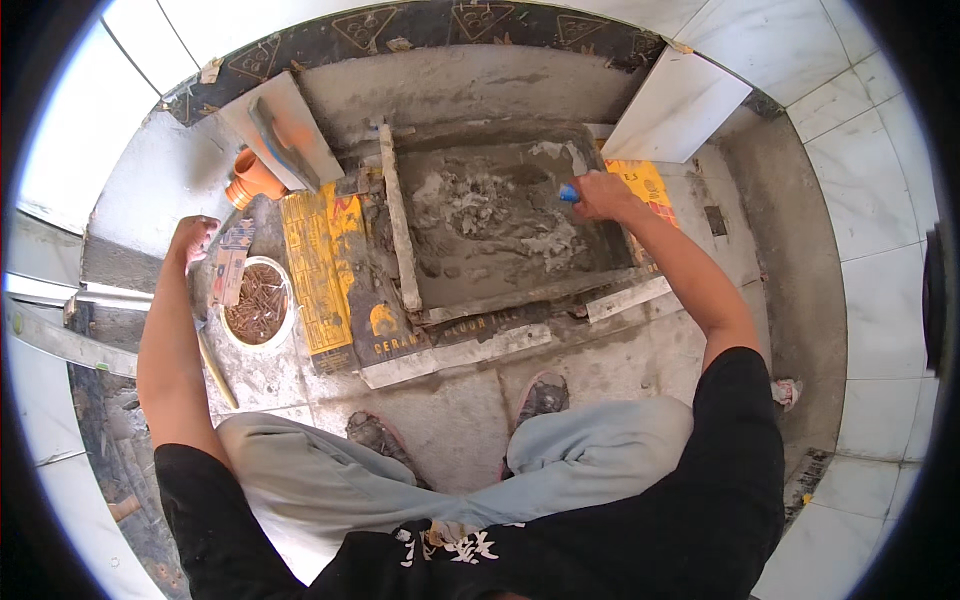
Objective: Spreading and smoothing mortar in a recessed floor area using a trowel and a hawk.
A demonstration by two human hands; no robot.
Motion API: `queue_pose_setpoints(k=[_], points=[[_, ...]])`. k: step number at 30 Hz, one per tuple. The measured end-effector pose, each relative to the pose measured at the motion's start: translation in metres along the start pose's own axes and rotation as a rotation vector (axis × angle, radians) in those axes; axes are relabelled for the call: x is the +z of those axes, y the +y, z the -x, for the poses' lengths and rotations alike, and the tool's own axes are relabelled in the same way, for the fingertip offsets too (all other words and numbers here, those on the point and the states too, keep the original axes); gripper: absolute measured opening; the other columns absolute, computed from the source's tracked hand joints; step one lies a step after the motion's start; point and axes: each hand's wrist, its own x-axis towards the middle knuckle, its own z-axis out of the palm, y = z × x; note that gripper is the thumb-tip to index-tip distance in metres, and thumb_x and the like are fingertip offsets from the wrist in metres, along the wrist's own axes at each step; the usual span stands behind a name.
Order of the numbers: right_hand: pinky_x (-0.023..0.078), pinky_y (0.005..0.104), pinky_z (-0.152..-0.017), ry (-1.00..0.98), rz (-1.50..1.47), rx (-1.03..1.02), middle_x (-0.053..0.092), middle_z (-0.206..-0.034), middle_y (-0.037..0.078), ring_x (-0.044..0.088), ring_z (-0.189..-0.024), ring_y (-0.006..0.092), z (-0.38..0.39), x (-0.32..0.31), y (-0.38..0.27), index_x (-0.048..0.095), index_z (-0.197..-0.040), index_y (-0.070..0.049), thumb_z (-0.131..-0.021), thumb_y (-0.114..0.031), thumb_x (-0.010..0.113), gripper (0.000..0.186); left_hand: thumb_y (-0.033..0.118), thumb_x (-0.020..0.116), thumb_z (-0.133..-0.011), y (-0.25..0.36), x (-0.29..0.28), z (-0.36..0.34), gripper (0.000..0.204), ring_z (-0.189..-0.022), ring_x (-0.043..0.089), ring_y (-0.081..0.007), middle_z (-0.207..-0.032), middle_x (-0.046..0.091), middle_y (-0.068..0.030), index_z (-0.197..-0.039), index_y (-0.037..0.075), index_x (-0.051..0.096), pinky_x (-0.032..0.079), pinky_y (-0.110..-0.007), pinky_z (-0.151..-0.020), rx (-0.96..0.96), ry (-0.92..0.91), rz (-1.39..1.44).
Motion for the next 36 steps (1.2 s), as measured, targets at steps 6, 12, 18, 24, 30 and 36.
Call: queue_pose_setpoints(k=[6,12,18,24,30,36], points=[[0.054,0.0458,-0.073,0.054,-0.044,0.164,0.069,-0.087,0.020,0.067,-0.084,0.0380,-0.013,0.029,0.038,0.067,-0.088,-0.003,-0.074,-0.022,0.065,0.024,0.021,0.063,-0.080,0.013,0.011,0.001,0.025,-0.070,0.045,-0.0146,-0.074,0.047,0.0007,-0.102,0.011,0.070,0.045,-0.049,-0.081,0.036,0.002,-0.018],[0.050,0.0384,-0.042,-0.381,-0.514,0.372,0.056,-0.052,0.015,0.059,-0.043,0.0250,0.013,0.044,0.032,0.054,-0.062,0.004,-0.079,-0.021,0.054,0.030,0.027,0.062,-0.078,-0.005,-0.005,0.012,0.029,-0.073,0.045,-0.0150,-0.078,0.047,0.0008,-0.102,0.014,0.070,0.043,-0.042,-0.078,0.019,-0.013,-0.013],[0.054,0.0431,-0.055,-0.324,-0.375,0.182,0.060,-0.056,0.024,0.063,-0.049,0.0329,0.053,0.033,-0.001,0.057,-0.065,0.008,-0.076,-0.025,0.059,0.035,0.031,0.061,-0.077,-0.030,-0.020,-0.001,0.030,-0.073,0.045,-0.0154,-0.079,0.047,0.0006,-0.102,0.017,0.071,0.043,-0.041,-0.077,-0.019,0.053,-0.002],[0.055,0.0455,-0.064,0.018,-0.221,0.211,0.066,-0.074,0.026,0.067,-0.067,0.0385,0.093,0.044,0.012,0.065,-0.081,0.008,-0.075,-0.029,0.060,0.038,0.028,0.061,-0.079,-0.007,-0.008,-0.001,0.027,-0.056,0.035,-0.0084,-0.072,0.042,0.0051,-0.102,0.016,0.071,0.042,-0.037,-0.074,0.069,-0.015,0.018],[0.053,0.0434,-0.055,-0.306,-0.544,0.652,0.061,-0.060,0.022,0.063,-0.051,0.0319,0.113,0.031,-0.013,0.061,-0.072,0.010,-0.085,-0.041,0.057,0.053,0.030,0.059,-0.080,0.000,0.014,-0.005,0.030,-0.056,0.033,-0.0074,-0.070,0.039,0.0060,-0.104,0.016,0.070,0.041,-0.037,-0.071,0.077,-0.017,-0.005],[0.046,0.0404,-0.041,-0.321,-0.884,0.784,0.055,-0.054,0.014,0.057,-0.044,0.0241,0.122,0.030,-0.046,0.057,-0.070,0.008,-0.089,-0.041,0.058,0.053,0.031,0.061,-0.081,-0.021,0.000,-0.033,0.027,-0.050,0.030,-0.0060,-0.064,0.036,0.0080,-0.103,0.017,0.070,0.033,-0.028,-0.054,0.058,-0.055,0.022]])
